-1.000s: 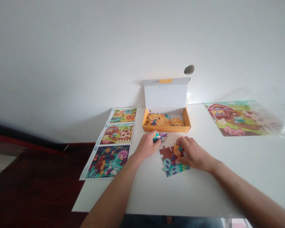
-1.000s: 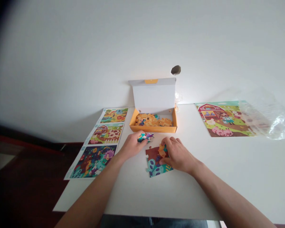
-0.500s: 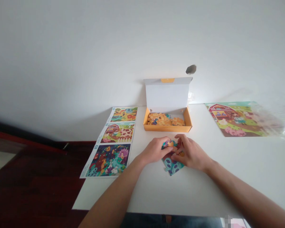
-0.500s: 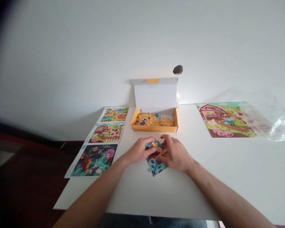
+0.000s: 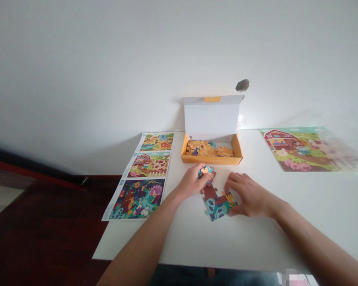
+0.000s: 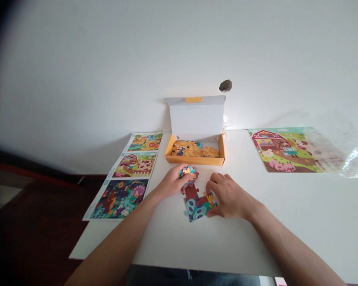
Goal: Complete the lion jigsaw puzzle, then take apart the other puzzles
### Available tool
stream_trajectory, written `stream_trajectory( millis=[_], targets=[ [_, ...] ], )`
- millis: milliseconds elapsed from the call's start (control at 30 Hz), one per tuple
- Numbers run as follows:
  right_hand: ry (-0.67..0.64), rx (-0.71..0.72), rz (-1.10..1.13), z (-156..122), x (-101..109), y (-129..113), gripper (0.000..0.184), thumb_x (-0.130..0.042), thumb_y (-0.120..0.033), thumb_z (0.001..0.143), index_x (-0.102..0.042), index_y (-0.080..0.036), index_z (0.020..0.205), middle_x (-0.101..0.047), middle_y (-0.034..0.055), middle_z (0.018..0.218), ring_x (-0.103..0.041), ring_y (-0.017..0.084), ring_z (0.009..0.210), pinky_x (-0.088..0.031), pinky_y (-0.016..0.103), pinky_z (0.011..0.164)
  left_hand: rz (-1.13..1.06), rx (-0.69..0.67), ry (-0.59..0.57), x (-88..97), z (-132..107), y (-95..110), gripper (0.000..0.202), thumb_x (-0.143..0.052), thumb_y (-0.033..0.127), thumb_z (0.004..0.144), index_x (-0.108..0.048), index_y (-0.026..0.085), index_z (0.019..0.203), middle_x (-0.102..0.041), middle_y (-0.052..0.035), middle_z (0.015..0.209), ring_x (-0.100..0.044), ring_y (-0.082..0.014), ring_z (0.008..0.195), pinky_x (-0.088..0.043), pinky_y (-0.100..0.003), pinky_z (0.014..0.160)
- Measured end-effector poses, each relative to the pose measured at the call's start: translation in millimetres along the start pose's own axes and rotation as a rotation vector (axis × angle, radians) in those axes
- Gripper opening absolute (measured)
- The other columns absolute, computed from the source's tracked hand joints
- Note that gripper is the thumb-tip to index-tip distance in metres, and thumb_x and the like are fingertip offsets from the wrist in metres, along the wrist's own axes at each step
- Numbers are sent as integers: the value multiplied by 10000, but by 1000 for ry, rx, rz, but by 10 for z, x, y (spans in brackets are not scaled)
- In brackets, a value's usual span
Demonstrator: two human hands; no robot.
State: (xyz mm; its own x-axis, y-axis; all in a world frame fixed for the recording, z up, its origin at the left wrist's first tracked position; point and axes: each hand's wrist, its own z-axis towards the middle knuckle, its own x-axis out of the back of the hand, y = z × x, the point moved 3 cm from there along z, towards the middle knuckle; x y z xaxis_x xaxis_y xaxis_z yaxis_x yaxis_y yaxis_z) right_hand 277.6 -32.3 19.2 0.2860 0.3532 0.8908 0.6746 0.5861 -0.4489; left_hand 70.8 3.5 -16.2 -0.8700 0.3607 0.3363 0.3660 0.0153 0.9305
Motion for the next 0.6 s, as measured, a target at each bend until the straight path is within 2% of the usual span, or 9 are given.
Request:
stream_trajectory(
  millis=[67,133,233,300,433,533,600],
  targets=[
    [-4,5,12,5,15,4,463,-816,-483,646,-582,-211,939,-575,65,1002,-553,249,931,-398,389,840,-36,-6,-17,2,-5,-6,421,-520,344,882,-503,230,1286,-672,-68,1091,-573,-72,444,-442,-201,400],
    [-4,10,51,5,29,2,410,-802,-430,676,-557,-200,912,-590,57,959,-551,230,887,-402,368,812,-58,-17,-35,4,-7,-2,444,-508,314,883,-482,247,1321,-658,-73,1132,-586,-71,475,-459,-194,412],
    [-10,4,166,-10,43,-12,225,-702,-268,777,-538,-197,913,-615,37,885,-554,193,820,-405,318,755,-96,-24,-47,7,-2,11,362,-507,284,875,-528,233,1233,-671,-64,1058,-635,-111,582,-471,-185,423],
    [-25,10,262,-17,27,-33,162,-647,-219,815,-554,-198,946,-628,29,866,-557,172,781,-405,287,717,-127,-16,-48,6,2,21,327,-511,266,866,-531,225,1189,-672,-64,1043,-662,-140,671,-478,-177,429],
    [6,7,430,43,-101,-76,176,-672,-305,832,-576,-200,935,-625,8,845,-531,131,700,-395,240,641,-150,-22,-67,-4,-8,53,313,-509,259,872,-526,215,1181,-666,-68,1058,-669,-164,752,-496,-182,449],
    [152,-98,404,142,-228,-42,258,-665,-427,847,-557,-194,827,-572,-15,735,-468,113,618,-362,236,588,-155,-56,-112,-34,-36,96,312,-467,334,931,-550,205,1202,-665,-79,1085,-668,-169,768,-510,-203,491],
    [237,-174,347,202,-289,-8,329,-652,-489,847,-540,-192,758,-543,-22,674,-440,111,582,-341,243,566,-140,-121,-152,-67,-56,141,344,-436,395,960,-596,191,1187,-660,-92,1134,-671,-190,876,-540,-234,604]
  ],
)
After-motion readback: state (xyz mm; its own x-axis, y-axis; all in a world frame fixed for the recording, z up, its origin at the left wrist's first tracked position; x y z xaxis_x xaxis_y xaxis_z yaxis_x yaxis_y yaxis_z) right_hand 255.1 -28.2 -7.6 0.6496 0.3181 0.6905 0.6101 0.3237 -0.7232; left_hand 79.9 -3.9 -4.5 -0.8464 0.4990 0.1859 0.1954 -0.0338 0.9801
